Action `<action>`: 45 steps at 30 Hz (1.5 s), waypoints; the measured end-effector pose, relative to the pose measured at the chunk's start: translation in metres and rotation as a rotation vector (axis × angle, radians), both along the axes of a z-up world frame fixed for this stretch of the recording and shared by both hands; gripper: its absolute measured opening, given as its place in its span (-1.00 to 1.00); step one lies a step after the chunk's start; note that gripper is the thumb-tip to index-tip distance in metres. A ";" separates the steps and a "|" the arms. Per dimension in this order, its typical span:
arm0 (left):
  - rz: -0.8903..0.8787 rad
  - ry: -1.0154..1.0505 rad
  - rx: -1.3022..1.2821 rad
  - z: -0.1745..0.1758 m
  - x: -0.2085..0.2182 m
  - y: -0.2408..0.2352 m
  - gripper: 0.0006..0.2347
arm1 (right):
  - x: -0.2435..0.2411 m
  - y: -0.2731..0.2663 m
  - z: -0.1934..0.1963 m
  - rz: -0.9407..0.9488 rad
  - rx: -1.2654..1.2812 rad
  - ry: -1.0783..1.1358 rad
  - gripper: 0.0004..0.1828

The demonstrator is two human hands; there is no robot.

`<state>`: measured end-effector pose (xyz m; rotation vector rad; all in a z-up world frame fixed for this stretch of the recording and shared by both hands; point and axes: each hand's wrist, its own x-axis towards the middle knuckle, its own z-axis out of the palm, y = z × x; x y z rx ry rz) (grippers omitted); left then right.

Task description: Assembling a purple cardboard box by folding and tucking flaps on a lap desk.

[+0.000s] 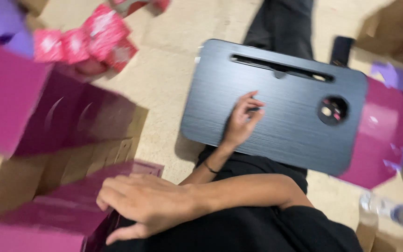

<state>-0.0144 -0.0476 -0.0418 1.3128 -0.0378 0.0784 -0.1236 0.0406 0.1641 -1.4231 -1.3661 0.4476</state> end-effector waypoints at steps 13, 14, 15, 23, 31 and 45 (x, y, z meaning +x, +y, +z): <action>0.100 -0.167 0.587 0.049 0.029 0.093 -0.81 | 0.054 -0.304 -0.118 -1.060 0.266 0.154 -0.79; 0.134 -0.166 0.665 0.050 0.032 0.097 -0.81 | 0.054 -0.332 -0.140 -1.421 0.256 0.157 -0.84; 0.171 -0.164 0.744 0.052 0.034 0.101 -0.81 | 0.052 -0.360 -0.163 -1.780 0.240 0.163 -0.88; 0.089 -0.171 1.201 0.047 0.032 0.086 -0.71 | 0.087 -0.464 -0.319 -1.970 -0.088 0.110 -0.79; 0.048 -0.167 1.211 0.045 0.033 0.082 -0.71 | 0.165 -0.479 -0.358 -1.785 -0.267 0.039 -0.60; 0.290 0.034 1.286 0.028 0.037 0.086 -0.63 | 0.246 -0.477 -0.327 -1.771 -0.581 -0.045 -0.56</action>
